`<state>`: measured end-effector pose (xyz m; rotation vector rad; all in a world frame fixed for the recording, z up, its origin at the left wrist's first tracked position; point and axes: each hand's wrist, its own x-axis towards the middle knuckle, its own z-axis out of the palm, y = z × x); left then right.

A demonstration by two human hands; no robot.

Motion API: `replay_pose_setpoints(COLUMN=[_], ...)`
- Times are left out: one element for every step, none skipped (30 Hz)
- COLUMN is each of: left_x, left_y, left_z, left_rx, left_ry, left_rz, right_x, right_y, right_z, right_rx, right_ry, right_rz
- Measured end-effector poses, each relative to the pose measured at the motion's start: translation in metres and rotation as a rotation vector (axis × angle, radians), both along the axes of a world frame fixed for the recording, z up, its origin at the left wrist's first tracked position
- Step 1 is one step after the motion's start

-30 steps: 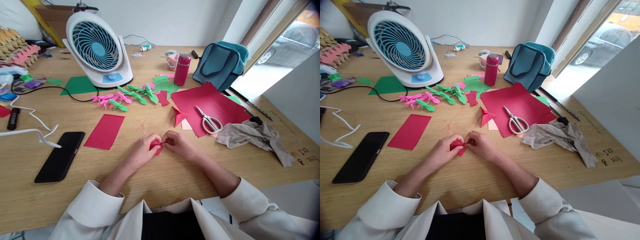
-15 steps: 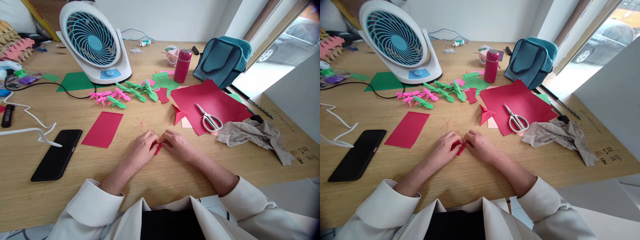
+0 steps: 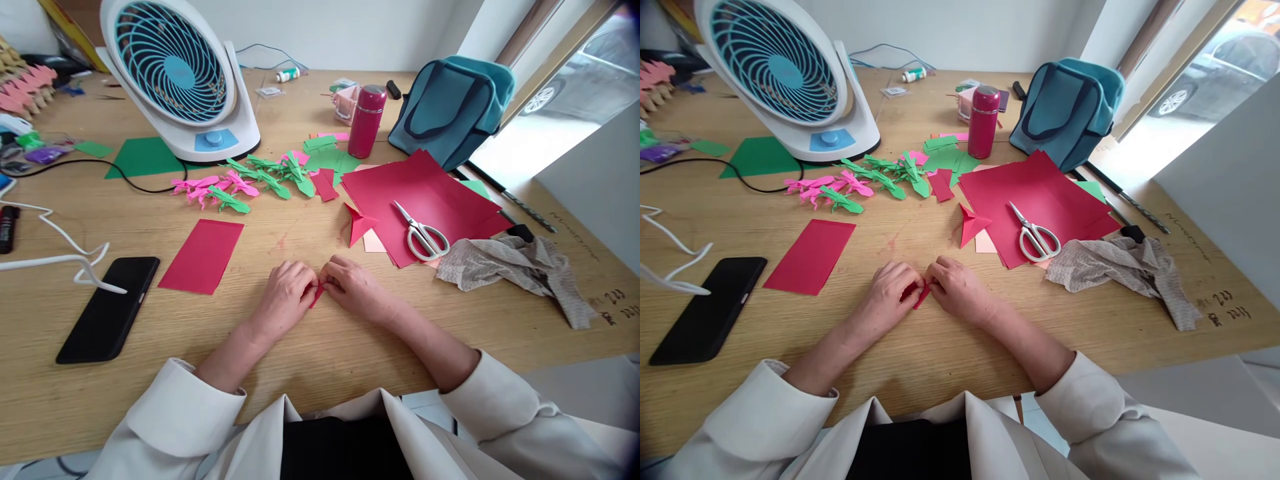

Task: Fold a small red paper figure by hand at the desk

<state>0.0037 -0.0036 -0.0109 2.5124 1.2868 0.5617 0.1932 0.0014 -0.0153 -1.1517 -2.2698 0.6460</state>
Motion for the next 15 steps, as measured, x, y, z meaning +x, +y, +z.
replay_pose_setpoints(left_x=[-0.0003, -0.0006, -0.0010, -0.0014, -0.0019, -0.0024, -0.0029, -0.0033, -0.0038, -0.0041, -0.0044, -0.0047, -0.0050, -0.0052, -0.0054], left_y=[-0.0001, -0.0002, -0.0004, -0.0006, -0.0010, -0.0015, -0.0020, -0.0026, -0.0032, -0.0038, -0.0043, -0.0046, -0.0048, -0.0049, -0.0049], left_z=[-0.0009, -0.0020, -0.0032, -0.0044, -0.0054, -0.0063, -0.0070, -0.0075, -0.0079, -0.0082, -0.0084, -0.0086, -0.0087, -0.0089, -0.0090], left_rx=[-0.013, -0.023, -0.028, -0.028, -0.024, -0.015, -0.003, 0.013, 0.029, 0.046, 0.060, 0.072, 0.081, 0.087, 0.091], left_ry=[-0.024, -0.048, -0.071, -0.088, -0.099, -0.104, -0.104, -0.100, -0.094, -0.085, -0.078, -0.072, -0.068, -0.066, -0.064], left_rz=[-0.008, -0.013, -0.015, -0.019, -0.025, -0.033, -0.042, -0.050, -0.058, -0.066, -0.073, -0.077, -0.080, -0.082, -0.082], right_x=[0.0002, 0.0004, 0.0007, 0.0010, 0.0014, 0.0019, 0.0025, 0.0032, 0.0039, 0.0048, 0.0056, 0.0065, 0.0073, 0.0081, 0.0089], right_y=[0.0000, 0.0000, -0.0002, -0.0005, -0.0009, -0.0014, -0.0020, -0.0027, -0.0034, -0.0042, -0.0050, -0.0058, -0.0064, -0.0070, -0.0074], right_z=[0.0002, 0.0005, 0.0008, 0.0011, 0.0013, 0.0014, 0.0013, 0.0011, 0.0007, 0.0002, -0.0003, -0.0008, -0.0013, -0.0015, -0.0016], right_rx=[0.002, 0.004, 0.004, 0.001, -0.003, -0.006, -0.006, -0.004, 0.001, 0.007, 0.011, 0.014, 0.016, 0.016, 0.016], right_ry=[-0.003, -0.004, -0.004, -0.003, 0.001, 0.006, 0.015, 0.025, 0.035, 0.043, 0.045, 0.043, 0.034, 0.024, 0.014], right_rz=[0.004, 0.005, 0.003, 0.003, 0.003, 0.006, 0.011, 0.016, 0.021, 0.024, 0.025, 0.024, 0.021, 0.018, 0.014])
